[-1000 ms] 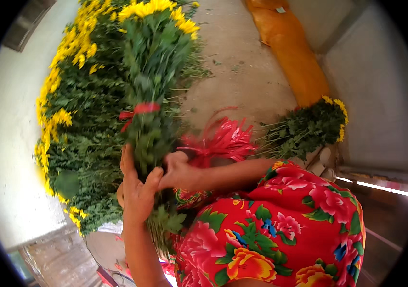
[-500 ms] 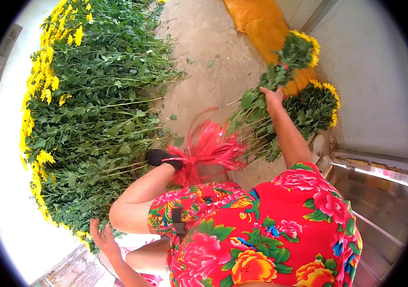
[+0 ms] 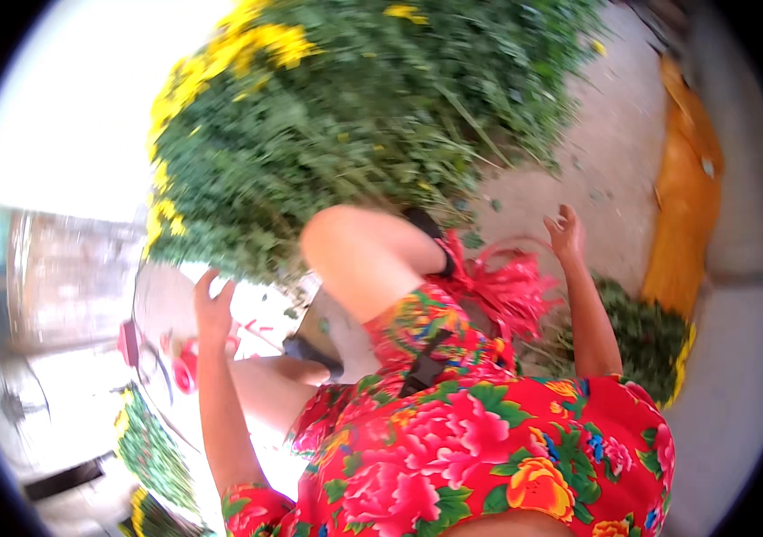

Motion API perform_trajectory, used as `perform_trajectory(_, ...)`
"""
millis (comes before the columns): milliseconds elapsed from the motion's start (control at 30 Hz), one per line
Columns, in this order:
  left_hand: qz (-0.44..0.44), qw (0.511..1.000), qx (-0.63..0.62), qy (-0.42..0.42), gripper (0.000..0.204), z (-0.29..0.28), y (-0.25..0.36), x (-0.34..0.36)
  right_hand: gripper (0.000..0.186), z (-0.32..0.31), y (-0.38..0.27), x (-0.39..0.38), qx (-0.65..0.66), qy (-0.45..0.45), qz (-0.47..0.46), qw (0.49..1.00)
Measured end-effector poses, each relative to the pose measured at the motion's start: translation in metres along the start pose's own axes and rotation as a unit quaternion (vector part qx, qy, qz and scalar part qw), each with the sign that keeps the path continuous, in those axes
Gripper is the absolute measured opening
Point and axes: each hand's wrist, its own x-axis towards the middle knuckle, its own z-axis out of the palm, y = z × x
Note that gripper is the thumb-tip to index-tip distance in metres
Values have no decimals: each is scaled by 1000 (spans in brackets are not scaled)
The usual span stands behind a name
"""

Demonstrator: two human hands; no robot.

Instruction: The person sits on the floor and arranges yellow chrysanthemums into bouquets, gathering stems, aligning them, and tying them with pink ribbons. The person handles the flowers by hand and places completed bouquets aside.

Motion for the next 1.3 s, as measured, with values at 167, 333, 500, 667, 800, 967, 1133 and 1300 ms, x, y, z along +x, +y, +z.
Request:
perform_trajectory(167,-58,996,-29,55,45,21,-75,-20,34,103,-288,-13,64,-231,-313,919)
perform_trajectory(333,-50,991,-127,0,43,10,-35,-19,42,206,-427,-20,-43,-175,-328,927)
perform_trajectory(500,-78,991,-104,-18,42,-14,-35,-21,51,263,-454,-38,16,-51,-281,958)
perform_trajectory(667,-91,986,-128,-55,43,-32,-29,-22,46,262,-405,44,51,124,-274,952)
perform_trajectory(800,-92,982,-122,-108,45,-30,-29,-25,61,233,-374,107,-69,130,-92,985)
perform_trajectory(967,-77,980,-117,-138,46,-20,-29,-14,89,233,-361,156,-58,-2,-89,994)
perform_trajectory(1133,-89,970,-117,-194,46,-16,-6,4,100,239,-363,171,-125,-114,-94,981)
perform_trajectory(1300,-69,974,-101,-193,46,-21,3,11,47,188,-406,124,23,-186,-26,982)
